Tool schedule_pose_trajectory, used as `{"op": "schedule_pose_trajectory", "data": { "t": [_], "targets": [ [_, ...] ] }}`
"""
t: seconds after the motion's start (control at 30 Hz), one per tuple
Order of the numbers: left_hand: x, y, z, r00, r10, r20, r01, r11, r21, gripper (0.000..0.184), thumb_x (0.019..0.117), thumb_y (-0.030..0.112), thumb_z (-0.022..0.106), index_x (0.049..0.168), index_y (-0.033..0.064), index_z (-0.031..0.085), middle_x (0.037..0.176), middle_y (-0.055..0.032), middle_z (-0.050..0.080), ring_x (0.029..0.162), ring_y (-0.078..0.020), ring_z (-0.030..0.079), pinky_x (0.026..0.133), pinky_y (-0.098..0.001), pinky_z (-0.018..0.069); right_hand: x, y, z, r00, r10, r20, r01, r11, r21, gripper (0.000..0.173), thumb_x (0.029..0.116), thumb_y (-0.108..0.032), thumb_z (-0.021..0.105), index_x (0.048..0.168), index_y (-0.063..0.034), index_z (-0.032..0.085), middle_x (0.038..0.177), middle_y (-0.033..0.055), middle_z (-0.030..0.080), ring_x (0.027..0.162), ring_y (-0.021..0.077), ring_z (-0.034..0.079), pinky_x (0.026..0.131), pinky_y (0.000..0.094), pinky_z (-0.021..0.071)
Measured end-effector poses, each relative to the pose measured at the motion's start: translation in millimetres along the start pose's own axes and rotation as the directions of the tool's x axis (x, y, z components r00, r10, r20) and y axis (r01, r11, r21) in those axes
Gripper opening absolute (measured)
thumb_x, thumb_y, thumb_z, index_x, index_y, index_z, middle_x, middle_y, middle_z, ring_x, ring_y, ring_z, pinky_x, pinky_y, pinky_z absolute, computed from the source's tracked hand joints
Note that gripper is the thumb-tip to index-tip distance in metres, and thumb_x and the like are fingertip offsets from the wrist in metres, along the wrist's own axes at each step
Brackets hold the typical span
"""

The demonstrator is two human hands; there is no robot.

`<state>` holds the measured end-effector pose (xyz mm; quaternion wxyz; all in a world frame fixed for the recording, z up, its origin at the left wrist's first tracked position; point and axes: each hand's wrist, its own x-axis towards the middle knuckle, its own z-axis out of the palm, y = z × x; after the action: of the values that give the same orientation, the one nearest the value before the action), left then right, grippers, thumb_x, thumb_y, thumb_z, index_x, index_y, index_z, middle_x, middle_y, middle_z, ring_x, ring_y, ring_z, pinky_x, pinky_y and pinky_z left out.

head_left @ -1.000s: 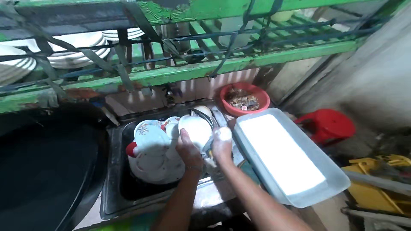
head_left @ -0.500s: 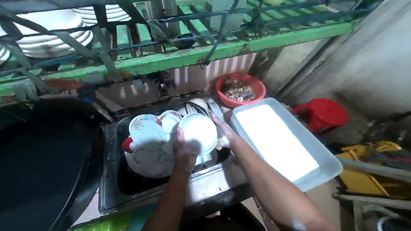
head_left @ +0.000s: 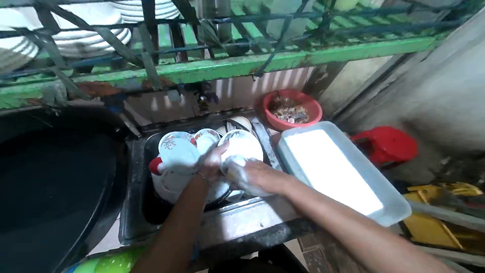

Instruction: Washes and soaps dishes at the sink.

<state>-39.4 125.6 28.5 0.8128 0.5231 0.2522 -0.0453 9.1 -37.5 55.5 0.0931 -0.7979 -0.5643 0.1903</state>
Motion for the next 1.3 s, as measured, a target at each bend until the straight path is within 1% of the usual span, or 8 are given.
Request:
{"op": "schedule_pose_trajectory", "data": {
  "t": [0.2, 0.37, 0.63, 0.77, 0.87, 1.0, 1.17, 1.3],
  "targets": [
    [-10.8, -37.1, 16.2, 0.98, 0.091, -0.178, -0.059, 0.983, 0.175, 0.048, 0.1107, 0.047, 0.039, 0.149, 0.0196, 0.048, 0.114, -0.0181, 0.069, 0.085, -0.0282, 0.072, 0.064, -0.0452, 0.0613, 17.1, 44.3, 7.6, 0.935, 0.229, -0.273, -0.271, 0.954, -0.128, 0.026, 0.0964, -0.015, 0.064, 0.118, -0.0023, 0.068, 0.118, 0.0257, 0.066, 0.114, 0.0454, 0.063, 0.091, 0.0639, 0.0523],
    [5.1, -39.9, -0.9, 0.874, 0.394, -0.284, -0.283, 0.888, 0.362, 0.049, 0.1128, 0.034, 0.037, 0.147, 0.0017, 0.051, 0.139, -0.0198, 0.06, 0.127, -0.0226, 0.058, 0.11, -0.0439, 0.0459, 36.5, 9.1, 25.2, 0.953, 0.233, -0.193, -0.211, 0.969, 0.131, 0.028, 0.0969, -0.022, 0.066, 0.121, -0.0073, 0.069, 0.116, 0.0168, 0.07, 0.109, 0.0357, 0.068, 0.091, 0.0593, 0.0555],
    [11.3, -84.8, -22.0, 0.808, 0.409, -0.423, -0.168, 0.85, 0.5, 0.045, 0.1126, 0.03, 0.04, 0.144, -0.0005, 0.053, 0.135, -0.0232, 0.062, 0.124, -0.0301, 0.061, 0.109, -0.0484, 0.0468, 66.0, 4.1, 72.8, 0.902, 0.424, -0.079, -0.376, 0.863, 0.337, 0.034, 0.0932, -0.026, 0.071, 0.122, -0.0084, 0.07, 0.114, 0.0196, 0.071, 0.109, 0.0389, 0.068, 0.092, 0.0629, 0.0542],
    [33.6, -96.8, -66.7, 0.692, 0.161, -0.703, -0.148, 0.986, 0.081, 0.058, 0.1124, 0.045, 0.034, 0.154, 0.0048, 0.04, 0.148, -0.0217, 0.052, 0.132, -0.0319, 0.056, 0.107, -0.0521, 0.0492, 38.2, 8.7, 84.7, 0.901, 0.419, -0.11, -0.322, 0.819, 0.475, 0.042, 0.0871, -0.024, 0.078, 0.124, -0.0069, 0.069, 0.115, 0.019, 0.071, 0.109, 0.0364, 0.068, 0.094, 0.0613, 0.054],
    [36.6, -109.4, -89.2, 0.794, -0.023, -0.608, -0.115, 0.976, -0.187, 0.067, 0.1063, 0.058, 0.043, 0.155, 0.0122, 0.036, 0.147, -0.0179, 0.052, 0.126, -0.0328, 0.057, 0.098, -0.0547, 0.0521, -8.3, 32.1, 45.6, 0.785, 0.555, -0.277, -0.279, 0.715, 0.64, 0.036, 0.094, -0.019, 0.07, 0.127, -0.0059, 0.066, 0.115, 0.0146, 0.072, 0.104, 0.0272, 0.07, 0.094, 0.0527, 0.0571],
    [10.0, -130.0, -51.9, 0.922, 0.056, -0.383, 0.033, 0.974, 0.222, 0.037, 0.1087, 0.026, 0.053, 0.137, 0.0024, 0.058, 0.124, -0.0185, 0.068, 0.103, -0.0267, 0.07, 0.09, -0.0441, 0.0593, -71.3, 95.8, 8.7, 0.495, 0.755, -0.43, -0.167, 0.568, 0.806, 0.034, 0.0921, -0.019, 0.074, 0.123, -0.0081, 0.067, 0.099, 0.0045, 0.072, 0.08, 0.0115, 0.069, 0.074, 0.0368, 0.062],
    [74.7, -177.1, 38.3, 0.998, -0.055, -0.036, 0.061, 0.557, 0.829, 0.041, 0.0987, 0.037, 0.067, 0.117, 0.0005, 0.071, 0.115, -0.0203, 0.071, 0.109, -0.0324, 0.069, 0.099, -0.0537, 0.0536, -118.5, 199.0, 15.5, 0.366, 0.857, -0.362, -0.633, 0.514, 0.579, 0.034, 0.0997, -0.029, 0.066, 0.12, -0.0018, 0.065, 0.111, 0.0255, 0.069, 0.102, 0.0417, 0.068, 0.089, 0.0672, 0.0523],
    [116.7, -195.5, 86.6, 0.949, -0.214, -0.232, 0.243, 0.03, 0.969, 0.066, 0.0823, 0.058, 0.071, 0.116, 0.0014, 0.07, 0.124, -0.0206, 0.068, 0.118, -0.038, 0.064, 0.098, -0.0622, 0.0509, -134.9, 236.0, 56.3, 0.315, 0.924, -0.219, -0.891, 0.367, 0.268, 0.06, 0.0961, -0.046, 0.068, 0.139, -0.0059, 0.059, 0.14, 0.0359, 0.052, 0.126, 0.058, 0.052, 0.094, 0.0778, 0.0435]
  ]
}}
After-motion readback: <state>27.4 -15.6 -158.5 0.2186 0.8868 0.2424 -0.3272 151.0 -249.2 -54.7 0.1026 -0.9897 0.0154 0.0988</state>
